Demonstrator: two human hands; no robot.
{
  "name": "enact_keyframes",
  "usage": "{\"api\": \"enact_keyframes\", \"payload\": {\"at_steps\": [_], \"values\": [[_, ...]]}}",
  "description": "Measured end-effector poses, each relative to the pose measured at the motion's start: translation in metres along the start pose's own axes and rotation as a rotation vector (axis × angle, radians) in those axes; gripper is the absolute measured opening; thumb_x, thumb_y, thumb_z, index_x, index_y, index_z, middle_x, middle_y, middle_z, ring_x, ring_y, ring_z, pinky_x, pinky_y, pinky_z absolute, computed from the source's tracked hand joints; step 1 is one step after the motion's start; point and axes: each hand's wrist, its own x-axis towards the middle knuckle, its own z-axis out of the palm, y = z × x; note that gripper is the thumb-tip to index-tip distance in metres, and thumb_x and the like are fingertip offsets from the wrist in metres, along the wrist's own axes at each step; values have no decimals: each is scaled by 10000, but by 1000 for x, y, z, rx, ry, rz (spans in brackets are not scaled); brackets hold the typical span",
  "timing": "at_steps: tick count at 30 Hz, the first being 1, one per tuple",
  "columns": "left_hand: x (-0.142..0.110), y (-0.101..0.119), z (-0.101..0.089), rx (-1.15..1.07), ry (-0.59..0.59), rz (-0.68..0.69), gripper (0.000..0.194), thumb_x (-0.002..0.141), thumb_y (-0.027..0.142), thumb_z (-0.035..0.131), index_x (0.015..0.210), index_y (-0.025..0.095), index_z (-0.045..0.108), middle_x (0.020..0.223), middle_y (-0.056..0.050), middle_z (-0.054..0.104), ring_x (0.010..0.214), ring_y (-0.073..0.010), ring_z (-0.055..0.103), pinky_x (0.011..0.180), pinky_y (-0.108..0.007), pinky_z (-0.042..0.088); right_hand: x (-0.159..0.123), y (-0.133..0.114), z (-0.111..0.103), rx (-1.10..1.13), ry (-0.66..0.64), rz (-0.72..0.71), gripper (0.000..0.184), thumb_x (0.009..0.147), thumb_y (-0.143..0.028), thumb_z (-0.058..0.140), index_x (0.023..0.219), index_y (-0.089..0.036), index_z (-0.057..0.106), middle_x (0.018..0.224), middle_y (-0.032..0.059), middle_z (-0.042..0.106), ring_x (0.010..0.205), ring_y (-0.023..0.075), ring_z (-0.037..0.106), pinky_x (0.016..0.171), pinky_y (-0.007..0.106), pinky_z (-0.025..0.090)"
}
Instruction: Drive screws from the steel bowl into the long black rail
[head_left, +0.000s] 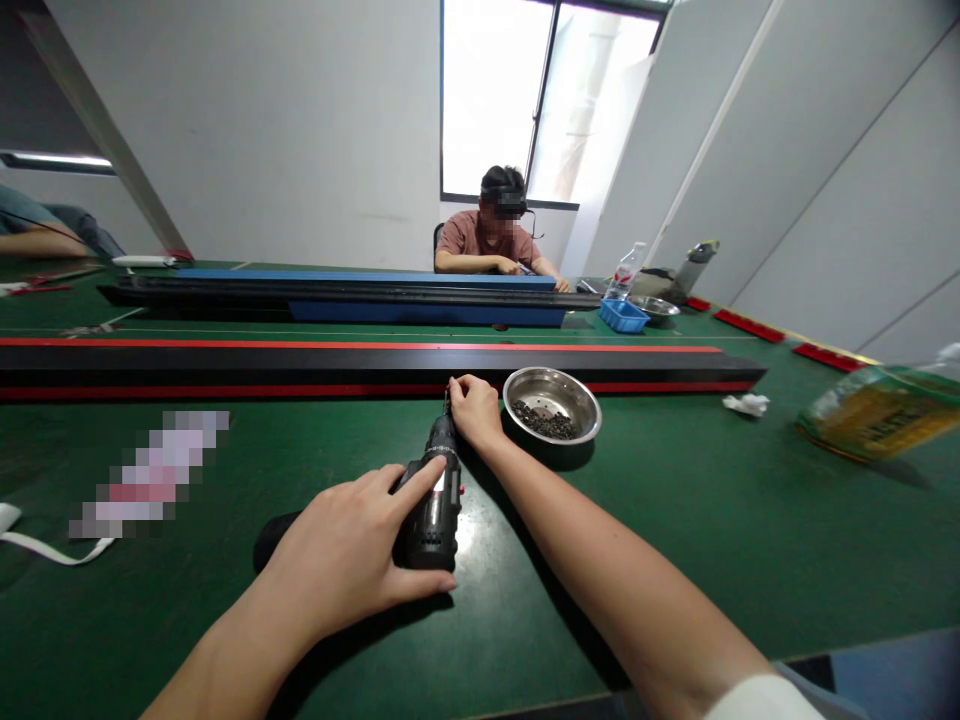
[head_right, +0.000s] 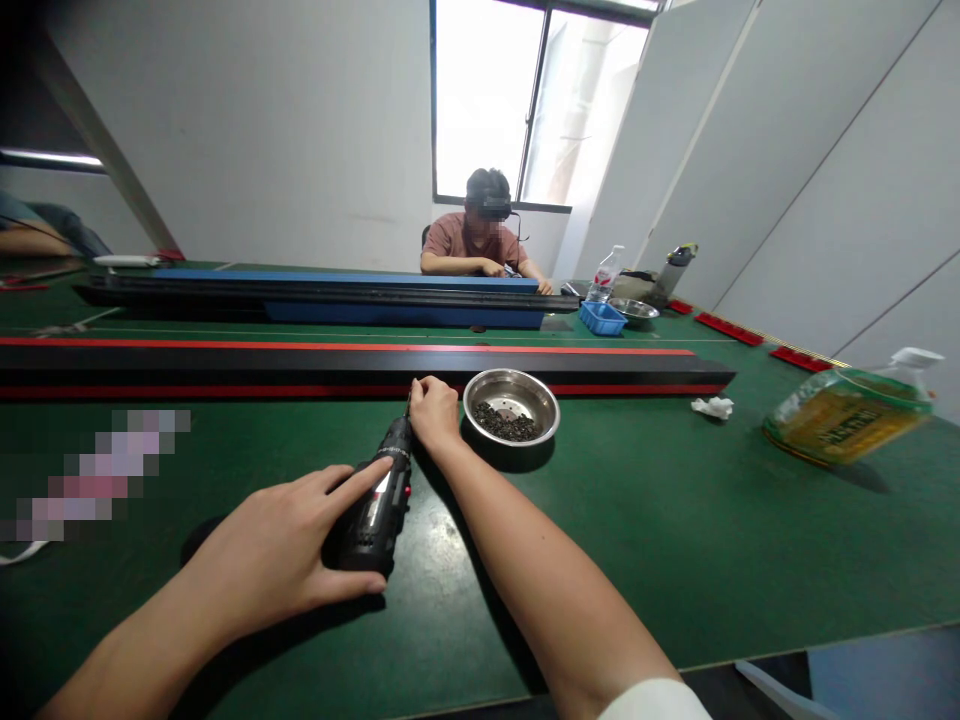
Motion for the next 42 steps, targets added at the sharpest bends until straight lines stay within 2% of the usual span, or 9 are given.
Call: {"api": "enact_keyframes", "payload": {"at_steps": [6, 11, 15, 20, 24, 28, 32, 35, 42], "values": [[-1, 1, -1, -15, -12, -6, 1079, 740, 752, 775, 1672, 418, 344, 1451, -120, 678, 1175, -372, 726, 981, -500, 584, 10, 8, 2, 105, -119, 82, 356, 1058, -360, 566, 864, -177, 803, 835, 64, 813, 674, 156, 735, 663, 221, 489], [-1, 1, -1, -7, -3, -2, 1087, 738, 782, 759, 1671, 412, 345, 1440, -111, 683, 1180, -374, 725, 988, -516, 592, 17, 11, 4, 78, -155, 86, 342, 1033, -338, 606, 799, -176, 796, 796, 56, 807, 692, 147, 730, 665, 213, 471], [-1, 2, -2, -10, -12, -2, 1094, 736, 794, 757, 1673, 413, 340, 1444, -112, 681, 1193, -377, 720, 989, -523, 594, 20, 15, 6, 108, -192, 94, 332, 1039, -324, 588, 831, -168, 796, 809, 48, 807, 627, 131, 702, 627, 214, 458], [-1, 2, -2, -10, -9, -10, 1110, 727, 793, 768, 1676, 413, 336, 1463, -119, 674, 1205, -386, 719, 1004, -524, 590, 21, 16, 6, 92, -209, 85, 338, 1042, -347, 568, 876, -178, 810, 808, 46, 805, 658, 145, 717, 652, 216, 472], [-1, 2, -2, -11, -16, -9, 1106, 729, 795, 763, 1675, 412, 338, 1458, -112, 677, 1204, -384, 720, 1002, -526, 591, 16, 13, 3, 79, -144, 83, 399, 1045, -333, 508, 835, -172, 807, 811, 73, 805, 704, 173, 738, 715, 230, 502], [0, 3, -3, -8, -18, -11, 1106, 730, 796, 762, 1676, 408, 339, 1460, -119, 676, 1208, -386, 719, 1003, -525, 591, 9, 10, 0, 130, -44, 23, 361, 1035, -346, 511, 932, -192, 821, 901, 62, 819, 744, 183, 746, 743, 241, 511], [0, 4, -4, -1, -8, 4, 1098, 734, 804, 756, 1670, 393, 356, 1422, -124, 694, 1167, -383, 735, 979, -528, 603, 6, 9, 0, 146, -43, -40, 354, 1031, -391, 544, 956, -209, 838, 837, 43, 804, 763, 196, 749, 754, 249, 504], [0, 3, -3, 14, 6, 6, 1105, 730, 829, 742, 1672, 406, 346, 1411, -124, 701, 1151, -387, 743, 959, -530, 612, 6, 10, 1, 134, -35, -20, 386, 1038, -416, 533, 943, -208, 843, 799, 50, 796, 753, 202, 750, 759, 257, 505], [4, 0, 1, 58, 26, 6, 1093, 746, 870, 693, 1674, 419, 330, 1408, -126, 704, 1134, -383, 751, 912, -507, 623, 11, 15, 6, 188, 12, 44, 417, 1045, -400, 492, 924, -206, 840, 912, 79, 829, 735, 210, 758, 760, 269, 540]]}}
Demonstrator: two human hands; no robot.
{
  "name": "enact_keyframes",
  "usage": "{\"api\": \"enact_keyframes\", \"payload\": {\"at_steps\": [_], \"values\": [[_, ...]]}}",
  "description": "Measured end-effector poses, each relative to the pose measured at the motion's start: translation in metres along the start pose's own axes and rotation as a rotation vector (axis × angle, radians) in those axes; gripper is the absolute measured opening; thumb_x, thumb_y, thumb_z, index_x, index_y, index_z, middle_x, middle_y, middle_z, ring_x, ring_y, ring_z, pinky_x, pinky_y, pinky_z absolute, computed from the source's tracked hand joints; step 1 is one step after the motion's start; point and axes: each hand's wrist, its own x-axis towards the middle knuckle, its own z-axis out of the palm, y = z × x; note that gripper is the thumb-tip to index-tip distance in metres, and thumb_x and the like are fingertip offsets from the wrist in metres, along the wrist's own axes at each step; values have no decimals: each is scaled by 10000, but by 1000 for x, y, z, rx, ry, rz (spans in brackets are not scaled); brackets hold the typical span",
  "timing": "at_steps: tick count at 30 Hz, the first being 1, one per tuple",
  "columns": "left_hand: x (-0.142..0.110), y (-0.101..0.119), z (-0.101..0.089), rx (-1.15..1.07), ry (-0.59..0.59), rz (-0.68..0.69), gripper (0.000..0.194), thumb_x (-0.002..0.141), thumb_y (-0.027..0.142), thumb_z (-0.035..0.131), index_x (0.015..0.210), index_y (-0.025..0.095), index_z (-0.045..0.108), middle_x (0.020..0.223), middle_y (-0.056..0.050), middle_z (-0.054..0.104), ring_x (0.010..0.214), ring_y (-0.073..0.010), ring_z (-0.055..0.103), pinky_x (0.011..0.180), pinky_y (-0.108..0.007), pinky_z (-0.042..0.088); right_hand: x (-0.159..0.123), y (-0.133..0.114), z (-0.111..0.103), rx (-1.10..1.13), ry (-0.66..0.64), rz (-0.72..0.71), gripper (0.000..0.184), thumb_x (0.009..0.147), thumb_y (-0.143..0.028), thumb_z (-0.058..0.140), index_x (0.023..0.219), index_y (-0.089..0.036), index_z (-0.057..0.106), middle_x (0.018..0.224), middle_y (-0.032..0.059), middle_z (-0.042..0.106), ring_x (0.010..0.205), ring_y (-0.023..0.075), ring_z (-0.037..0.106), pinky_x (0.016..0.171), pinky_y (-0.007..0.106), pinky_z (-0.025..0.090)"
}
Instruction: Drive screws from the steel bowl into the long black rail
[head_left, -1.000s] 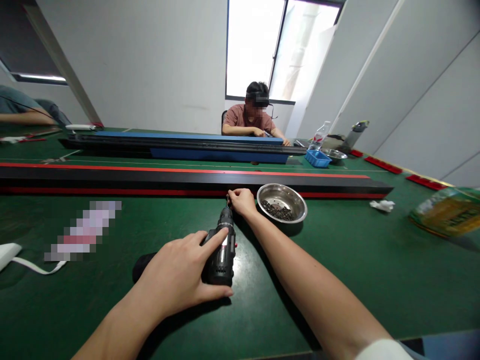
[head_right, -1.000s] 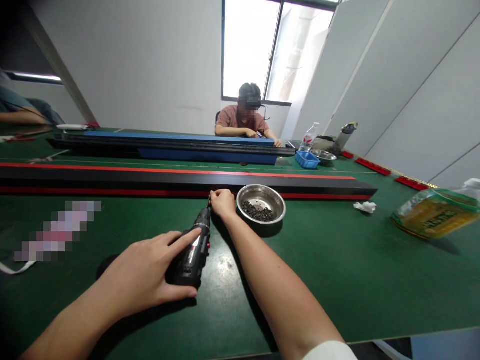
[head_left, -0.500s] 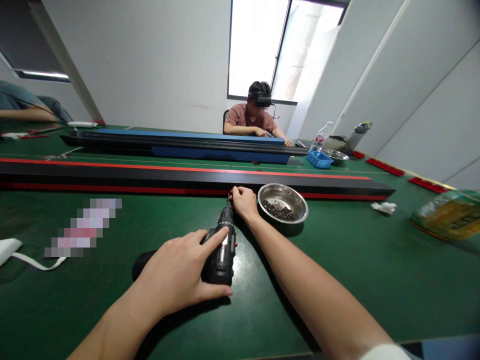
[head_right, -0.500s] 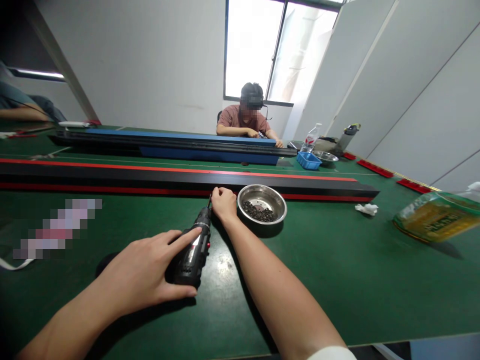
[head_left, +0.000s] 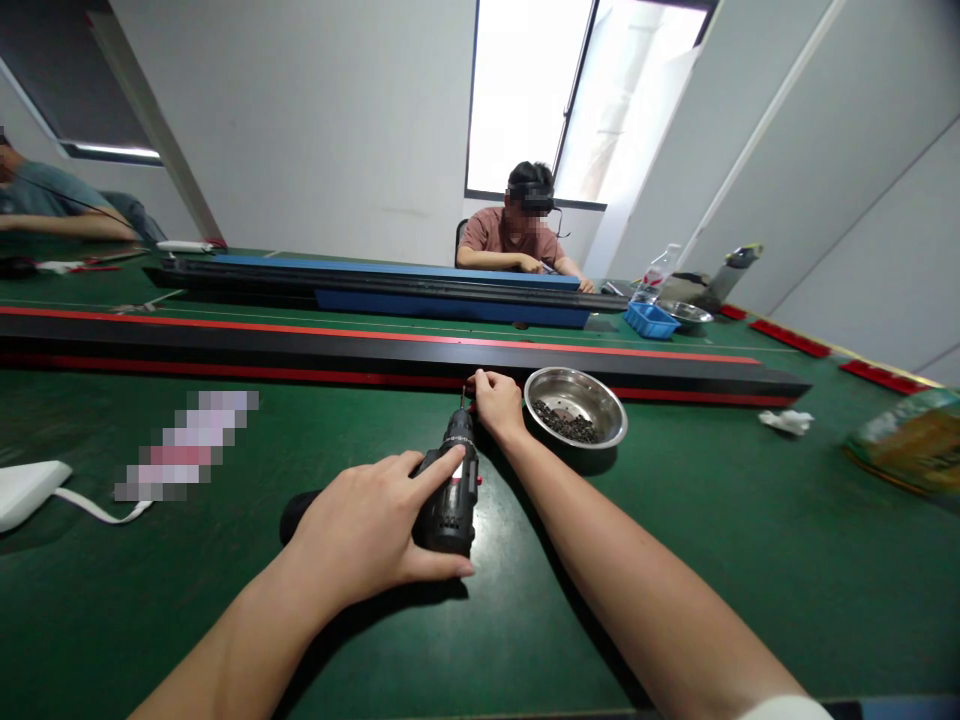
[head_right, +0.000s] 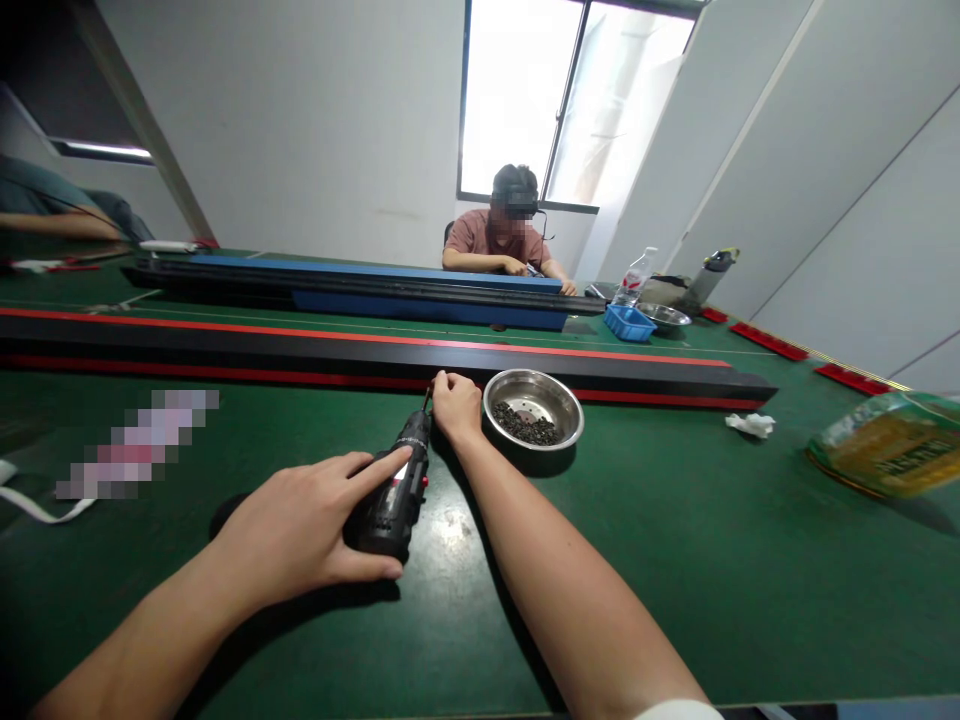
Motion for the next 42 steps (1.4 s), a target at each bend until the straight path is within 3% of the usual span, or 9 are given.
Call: {"api": "enact_keyframes", "payload": {"at_steps": [10, 22, 30, 42], "values": [[7, -2, 4, 78, 34, 26, 1086, 768, 905, 629, 1674, 373, 353, 1401, -151, 702, 1114, -388, 755, 872, -503, 635, 0, -2, 0, 85, -27, 20, 497, 1075, -413, 423, 917, -186, 837, 925, 71, 835, 596, 171, 721, 716, 271, 542], [8, -3, 7, 117, 40, 44, 1105, 777, 932, 575, 1691, 369, 310, 1323, -154, 716, 1077, -375, 762, 855, -467, 630, -3, -6, -2, 101, -39, 26, 529, 1079, -440, 404, 930, -170, 834, 922, 79, 835, 593, 165, 717, 648, 254, 536], [9, -3, 7, 125, 36, 49, 1112, 776, 934, 569, 1693, 362, 306, 1308, -155, 720, 1050, -379, 764, 833, -479, 629, -2, -4, -1, 67, -25, 0, 484, 1058, -445, 449, 923, -193, 839, 942, 71, 839, 872, 214, 788, 800, 261, 551], [8, -2, 4, 121, 11, 47, 1093, 786, 923, 573, 1684, 348, 334, 1276, -155, 717, 1030, -388, 761, 809, -496, 634, -2, -3, -1, 60, -31, -21, 467, 1057, -430, 465, 906, -197, 841, 956, 86, 837, 955, 225, 787, 897, 281, 542]]}}
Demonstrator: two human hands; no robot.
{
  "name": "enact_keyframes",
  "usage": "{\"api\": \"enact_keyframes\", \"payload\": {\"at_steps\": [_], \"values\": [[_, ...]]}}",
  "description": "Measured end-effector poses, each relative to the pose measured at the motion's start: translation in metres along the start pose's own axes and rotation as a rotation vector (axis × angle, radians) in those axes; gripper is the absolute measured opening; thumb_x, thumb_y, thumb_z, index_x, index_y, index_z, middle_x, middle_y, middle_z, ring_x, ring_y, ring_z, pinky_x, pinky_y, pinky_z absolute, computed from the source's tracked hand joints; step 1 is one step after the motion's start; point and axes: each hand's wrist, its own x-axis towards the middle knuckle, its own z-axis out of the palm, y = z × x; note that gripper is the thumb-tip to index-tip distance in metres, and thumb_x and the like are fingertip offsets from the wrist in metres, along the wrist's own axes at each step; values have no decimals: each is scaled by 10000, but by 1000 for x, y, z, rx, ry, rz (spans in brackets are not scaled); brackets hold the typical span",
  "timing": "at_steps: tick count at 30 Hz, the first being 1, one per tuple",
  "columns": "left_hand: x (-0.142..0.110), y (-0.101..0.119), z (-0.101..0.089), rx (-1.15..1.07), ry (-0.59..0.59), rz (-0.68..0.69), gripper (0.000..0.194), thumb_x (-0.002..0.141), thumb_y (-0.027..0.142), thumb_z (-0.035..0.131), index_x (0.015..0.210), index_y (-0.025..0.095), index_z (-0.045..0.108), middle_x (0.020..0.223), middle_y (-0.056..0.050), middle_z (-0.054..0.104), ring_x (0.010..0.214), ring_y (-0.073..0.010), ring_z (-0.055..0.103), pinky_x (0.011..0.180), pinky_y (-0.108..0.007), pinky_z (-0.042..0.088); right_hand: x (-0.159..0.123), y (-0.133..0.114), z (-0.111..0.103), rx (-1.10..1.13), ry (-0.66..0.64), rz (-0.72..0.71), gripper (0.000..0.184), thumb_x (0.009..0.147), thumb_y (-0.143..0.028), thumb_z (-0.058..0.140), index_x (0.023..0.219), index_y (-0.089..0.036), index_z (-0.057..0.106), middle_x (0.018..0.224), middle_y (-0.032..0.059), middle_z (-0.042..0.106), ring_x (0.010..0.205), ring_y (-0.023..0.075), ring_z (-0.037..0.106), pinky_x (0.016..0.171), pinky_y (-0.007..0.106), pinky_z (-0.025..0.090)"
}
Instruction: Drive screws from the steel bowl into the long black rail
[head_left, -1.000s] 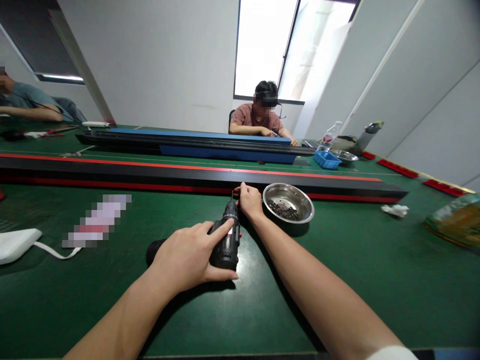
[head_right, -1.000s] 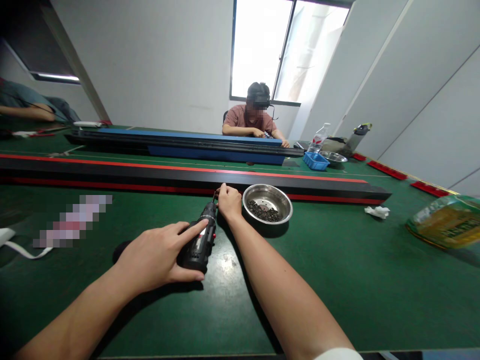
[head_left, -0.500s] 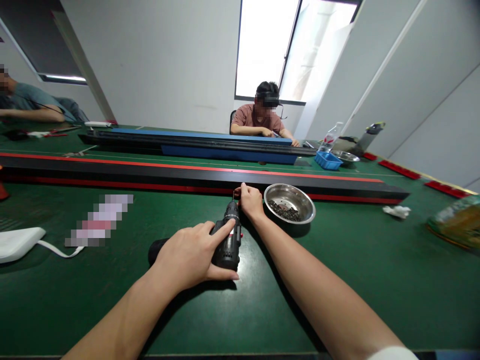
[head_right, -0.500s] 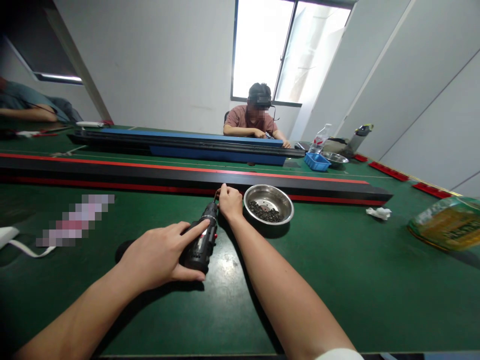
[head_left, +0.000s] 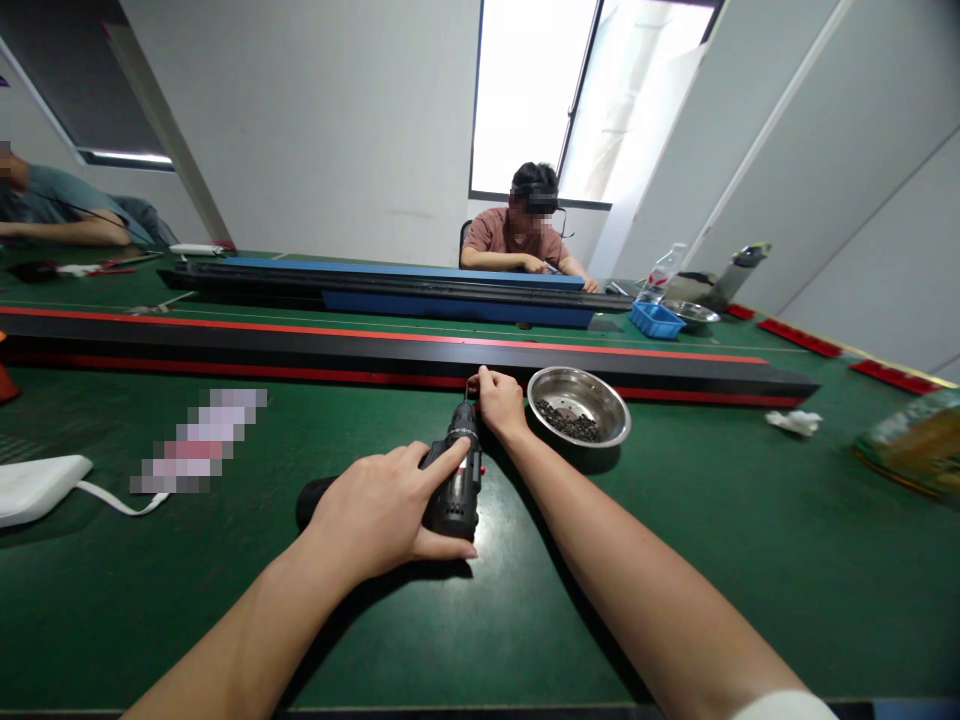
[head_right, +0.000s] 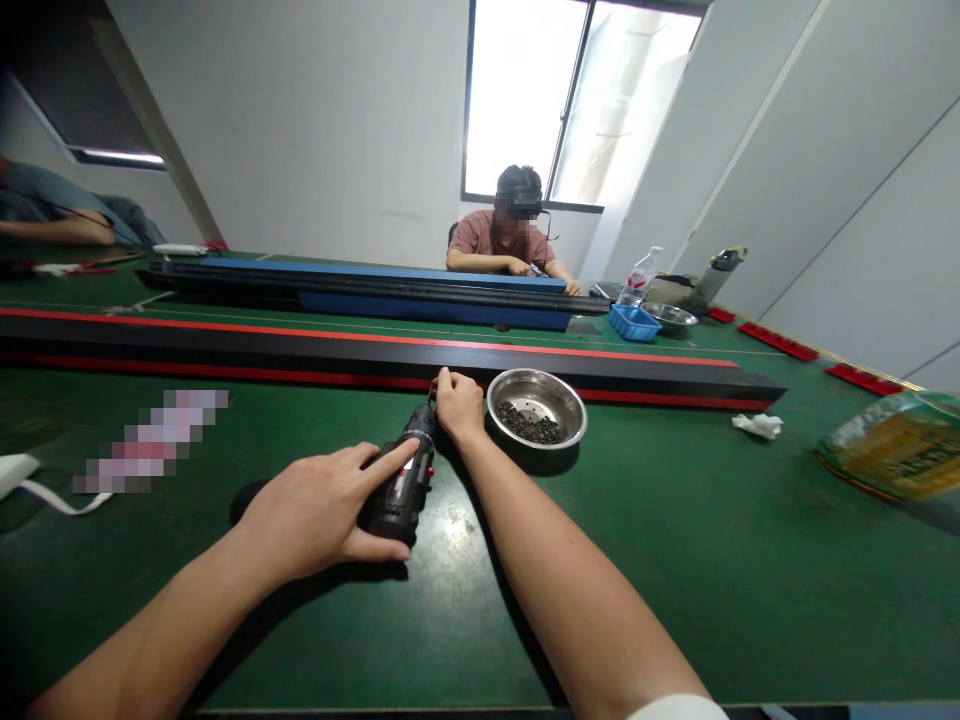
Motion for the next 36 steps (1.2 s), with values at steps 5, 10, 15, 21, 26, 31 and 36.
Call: {"api": "enact_keyframes", "payload": {"at_steps": [5, 10, 15, 21, 26, 31, 36], "values": [[1, 0, -1, 0, -6, -4, 1085, 791, 913, 583, 1683, 347, 336, 1285, -157, 713, 1039, -389, 760, 815, -501, 636, -1, -1, 0, -20, 0, 0, 474, 1065, -423, 457, 900, -200, 840, 969, 89, 836, 962, 222, 782, 901, 279, 536], [1, 1, -2, 2, -12, -5, 1091, 790, 910, 588, 1686, 346, 326, 1285, -157, 711, 1047, -390, 758, 824, -502, 635, -2, -2, -1, -33, -17, -34, 430, 1055, -428, 505, 897, -199, 833, 957, 86, 830, 931, 220, 776, 861, 275, 536], [0, 1, -1, 3, -4, -10, 1085, 787, 911, 591, 1681, 354, 329, 1268, -145, 714, 1039, -382, 757, 817, -487, 631, -4, -4, -2, -48, -24, -51, 412, 1053, -424, 520, 887, -204, 827, 942, 76, 825, 906, 211, 769, 849, 266, 527], [0, 0, -2, 0, -15, -13, 1083, 789, 911, 586, 1683, 362, 316, 1264, -142, 710, 1037, -383, 754, 812, -478, 623, -4, -4, -2, -51, -29, -49, 409, 1053, -428, 519, 889, -204, 819, 935, 69, 822, 833, 203, 753, 809, 266, 519], [0, 0, -1, -6, -27, -27, 1089, 781, 903, 608, 1685, 379, 302, 1285, -142, 705, 1055, -372, 747, 830, -454, 611, -3, -4, -2, -52, -33, -44, 391, 1052, -412, 525, 887, -209, 817, 943, 69, 823, 887, 207, 762, 827, 263, 519], [0, 0, -1, -9, -19, -11, 1080, 793, 912, 580, 1684, 363, 312, 1279, -146, 707, 1047, -384, 750, 823, -478, 619, -3, -4, -2, -50, -36, -48, 388, 1052, -410, 528, 876, -212, 811, 941, 66, 823, 899, 206, 764, 834, 260, 520], [0, 0, -1, -3, -15, -16, 1074, 797, 900, 592, 1684, 361, 315, 1287, -147, 708, 1041, -382, 753, 819, -477, 620, -2, -2, -1, -55, -38, -48, 380, 1050, -404, 529, 882, -214, 812, 940, 67, 823, 906, 206, 767, 839, 263, 525]]}}
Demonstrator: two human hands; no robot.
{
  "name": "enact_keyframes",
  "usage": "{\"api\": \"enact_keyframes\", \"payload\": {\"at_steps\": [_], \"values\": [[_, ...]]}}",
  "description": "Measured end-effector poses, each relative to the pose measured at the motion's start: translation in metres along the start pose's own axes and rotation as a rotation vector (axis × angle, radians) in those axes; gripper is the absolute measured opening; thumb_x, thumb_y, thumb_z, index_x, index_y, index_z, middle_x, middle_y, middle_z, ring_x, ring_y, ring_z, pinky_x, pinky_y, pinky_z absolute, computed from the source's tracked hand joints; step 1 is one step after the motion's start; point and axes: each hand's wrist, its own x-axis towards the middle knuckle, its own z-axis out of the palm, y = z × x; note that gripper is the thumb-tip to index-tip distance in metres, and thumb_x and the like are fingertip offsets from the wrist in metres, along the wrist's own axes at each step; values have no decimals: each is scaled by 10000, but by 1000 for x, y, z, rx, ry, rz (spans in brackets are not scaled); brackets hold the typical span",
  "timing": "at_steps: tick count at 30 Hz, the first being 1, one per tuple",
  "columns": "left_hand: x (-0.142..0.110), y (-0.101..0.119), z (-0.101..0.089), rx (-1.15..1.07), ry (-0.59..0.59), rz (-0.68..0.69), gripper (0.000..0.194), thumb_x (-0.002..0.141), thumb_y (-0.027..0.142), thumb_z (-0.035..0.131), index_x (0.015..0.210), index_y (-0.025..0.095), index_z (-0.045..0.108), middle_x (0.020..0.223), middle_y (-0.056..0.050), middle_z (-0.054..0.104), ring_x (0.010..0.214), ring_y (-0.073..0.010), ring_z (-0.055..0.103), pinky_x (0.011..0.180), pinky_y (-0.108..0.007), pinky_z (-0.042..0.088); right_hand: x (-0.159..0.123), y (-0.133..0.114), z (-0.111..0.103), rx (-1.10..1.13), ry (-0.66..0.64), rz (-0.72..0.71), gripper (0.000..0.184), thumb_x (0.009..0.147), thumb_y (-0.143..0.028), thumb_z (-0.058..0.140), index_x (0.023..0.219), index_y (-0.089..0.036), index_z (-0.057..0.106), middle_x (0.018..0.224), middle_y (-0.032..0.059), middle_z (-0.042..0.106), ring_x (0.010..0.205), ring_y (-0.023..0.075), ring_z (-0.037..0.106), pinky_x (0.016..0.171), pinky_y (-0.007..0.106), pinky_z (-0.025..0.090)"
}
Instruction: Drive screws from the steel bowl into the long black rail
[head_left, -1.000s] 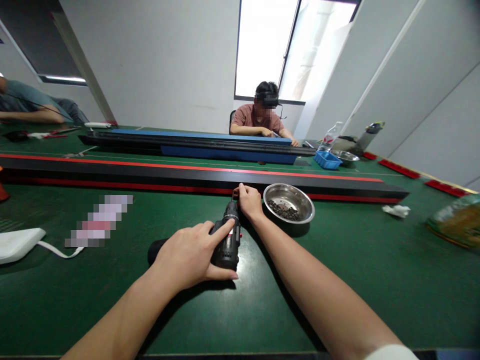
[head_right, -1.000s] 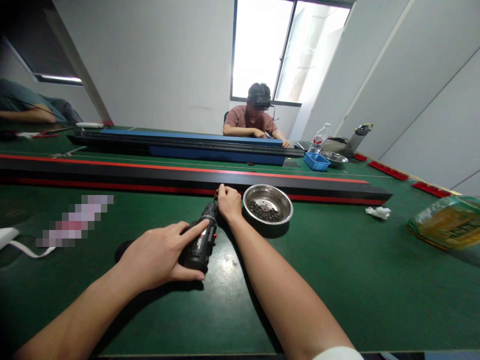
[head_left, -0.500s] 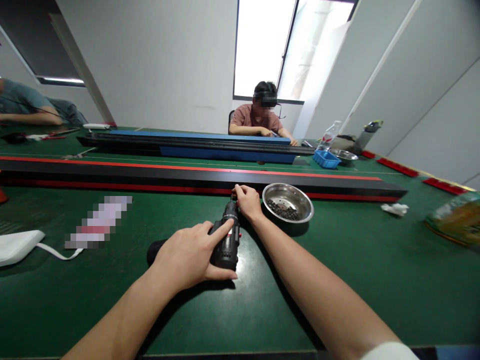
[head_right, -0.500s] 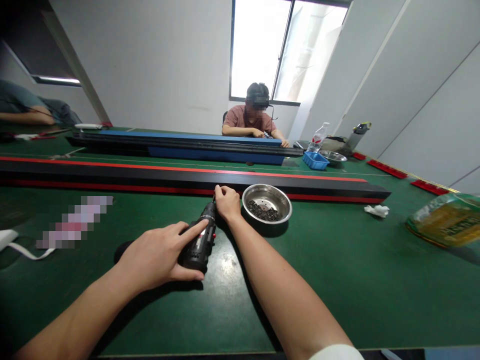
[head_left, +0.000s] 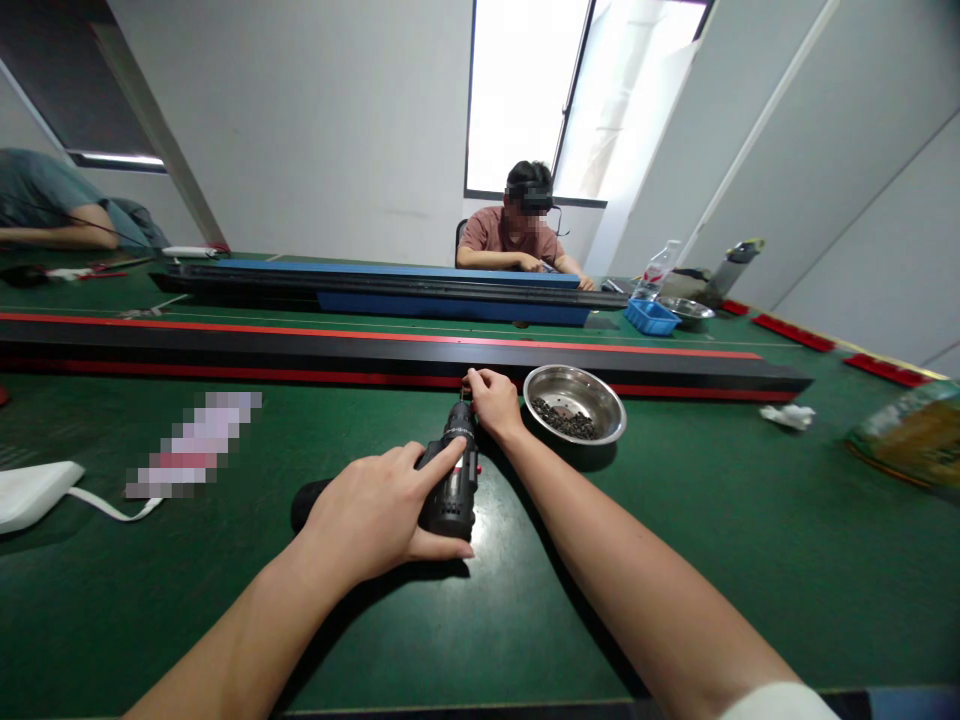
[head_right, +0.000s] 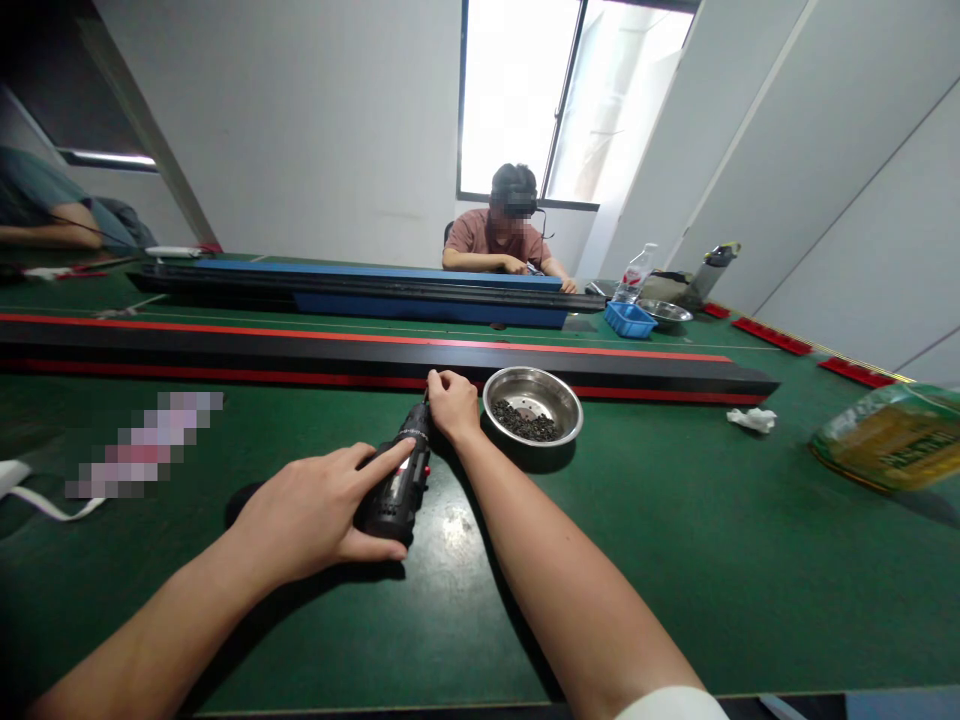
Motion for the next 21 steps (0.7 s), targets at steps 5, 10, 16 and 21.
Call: {"api": "enact_keyframes", "payload": {"at_steps": [5, 10, 16, 21], "values": [[0, 0, 0, -4, -20, -14, 1082, 787, 892, 614, 1686, 370, 313, 1291, -147, 707, 1052, -374, 749, 830, -460, 611, 0, 0, 0, -1, 0, 1, 373, 1047, -399, 532, 883, -214, 812, 946, 67, 824, 910, 208, 768, 838, 266, 528], [0, 0, 0, 0, -1, -8, 1077, 786, 901, 606, 1682, 380, 314, 1290, -139, 711, 1052, -369, 752, 825, -446, 610, 0, 0, 0, -3, 3, -5, 366, 1046, -395, 535, 871, -218, 804, 952, 62, 825, 911, 206, 767, 835, 262, 524], [0, 0, 1, 2, 8, -6, 1071, 787, 905, 601, 1677, 375, 330, 1290, -140, 714, 1050, -373, 757, 817, -454, 619, 0, 0, 0, -6, 2, 3, 365, 1049, -391, 532, 872, -217, 800, 951, 61, 825, 915, 204, 767, 841, 258, 520], [0, 0, 0, -6, 2, 7, 1075, 798, 898, 597, 1684, 353, 326, 1274, -141, 713, 1041, -387, 757, 808, -487, 626, -1, -1, 0, -26, 2, -7, 372, 1052, -395, 524, 886, -215, 804, 955, 64, 823, 915, 201, 764, 857, 261, 518]]}}
